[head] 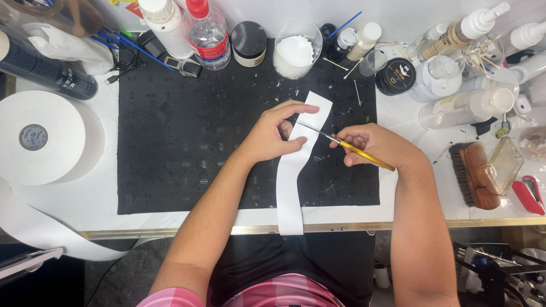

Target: The person cuts a long white paper strip into small rectangular pieces using gold-handled scissors. The person repeatedly cuts the strip and places the cut pieces into a clear plastic container on the workbench.

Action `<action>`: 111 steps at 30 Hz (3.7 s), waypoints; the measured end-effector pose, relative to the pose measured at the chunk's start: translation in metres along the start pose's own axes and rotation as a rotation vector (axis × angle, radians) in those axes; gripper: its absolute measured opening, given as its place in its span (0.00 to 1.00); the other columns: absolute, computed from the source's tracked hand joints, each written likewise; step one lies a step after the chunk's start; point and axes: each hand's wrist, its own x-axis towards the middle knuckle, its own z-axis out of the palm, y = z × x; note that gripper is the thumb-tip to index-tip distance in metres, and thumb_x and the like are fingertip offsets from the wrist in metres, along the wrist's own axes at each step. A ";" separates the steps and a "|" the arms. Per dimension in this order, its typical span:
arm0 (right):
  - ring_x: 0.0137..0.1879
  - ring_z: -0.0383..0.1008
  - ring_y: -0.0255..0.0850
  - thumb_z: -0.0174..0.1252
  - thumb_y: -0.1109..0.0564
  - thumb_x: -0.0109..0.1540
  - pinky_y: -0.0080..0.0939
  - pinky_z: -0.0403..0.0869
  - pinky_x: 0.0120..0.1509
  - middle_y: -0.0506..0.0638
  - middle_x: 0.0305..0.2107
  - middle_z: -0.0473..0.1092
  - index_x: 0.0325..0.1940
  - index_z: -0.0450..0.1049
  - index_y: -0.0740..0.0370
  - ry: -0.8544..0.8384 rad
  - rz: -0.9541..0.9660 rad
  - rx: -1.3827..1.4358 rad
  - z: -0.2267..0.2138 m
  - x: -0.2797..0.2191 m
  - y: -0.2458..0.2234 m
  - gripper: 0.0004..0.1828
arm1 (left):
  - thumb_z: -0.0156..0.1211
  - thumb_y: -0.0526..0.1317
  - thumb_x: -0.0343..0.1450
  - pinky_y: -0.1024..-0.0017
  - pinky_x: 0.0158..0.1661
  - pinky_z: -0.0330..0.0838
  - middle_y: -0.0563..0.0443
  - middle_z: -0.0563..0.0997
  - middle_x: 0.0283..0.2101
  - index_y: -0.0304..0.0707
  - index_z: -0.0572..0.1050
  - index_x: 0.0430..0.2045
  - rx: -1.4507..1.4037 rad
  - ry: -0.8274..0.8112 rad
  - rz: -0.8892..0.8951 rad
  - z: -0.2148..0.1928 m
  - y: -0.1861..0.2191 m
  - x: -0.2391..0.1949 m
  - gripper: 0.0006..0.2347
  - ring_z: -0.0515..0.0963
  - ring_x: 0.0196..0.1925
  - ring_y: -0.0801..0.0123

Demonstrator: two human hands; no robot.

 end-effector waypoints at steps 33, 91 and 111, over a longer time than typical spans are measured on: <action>0.23 0.64 0.25 0.76 0.49 0.48 0.25 0.60 0.26 0.40 0.18 0.68 0.44 0.79 0.67 0.049 -0.215 0.390 0.007 -0.003 0.077 0.27 | 0.71 0.32 0.55 0.59 0.54 0.73 0.49 0.76 0.60 0.43 0.75 0.55 0.894 0.110 -0.153 -0.024 -0.002 0.098 0.29 0.80 0.55 0.52; 0.33 0.69 0.30 0.78 0.59 0.44 0.34 0.69 0.40 0.40 0.24 0.73 0.49 0.80 0.56 0.004 0.090 -0.122 -0.003 -0.009 -0.021 0.29 | 0.70 0.26 0.59 0.86 0.23 0.67 0.48 0.76 0.57 0.44 0.78 0.54 -0.039 -0.082 -0.031 -0.001 0.006 0.002 0.26 0.75 0.22 0.88; 0.26 0.68 0.30 0.73 0.58 0.49 0.29 0.62 0.29 0.46 0.21 0.68 0.46 0.79 0.72 0.135 -0.198 0.454 0.006 0.002 0.095 0.24 | 0.75 0.32 0.59 0.72 0.40 0.77 0.40 0.72 0.65 0.44 0.71 0.62 0.408 0.293 0.089 -0.024 0.001 0.044 0.33 0.80 0.38 0.62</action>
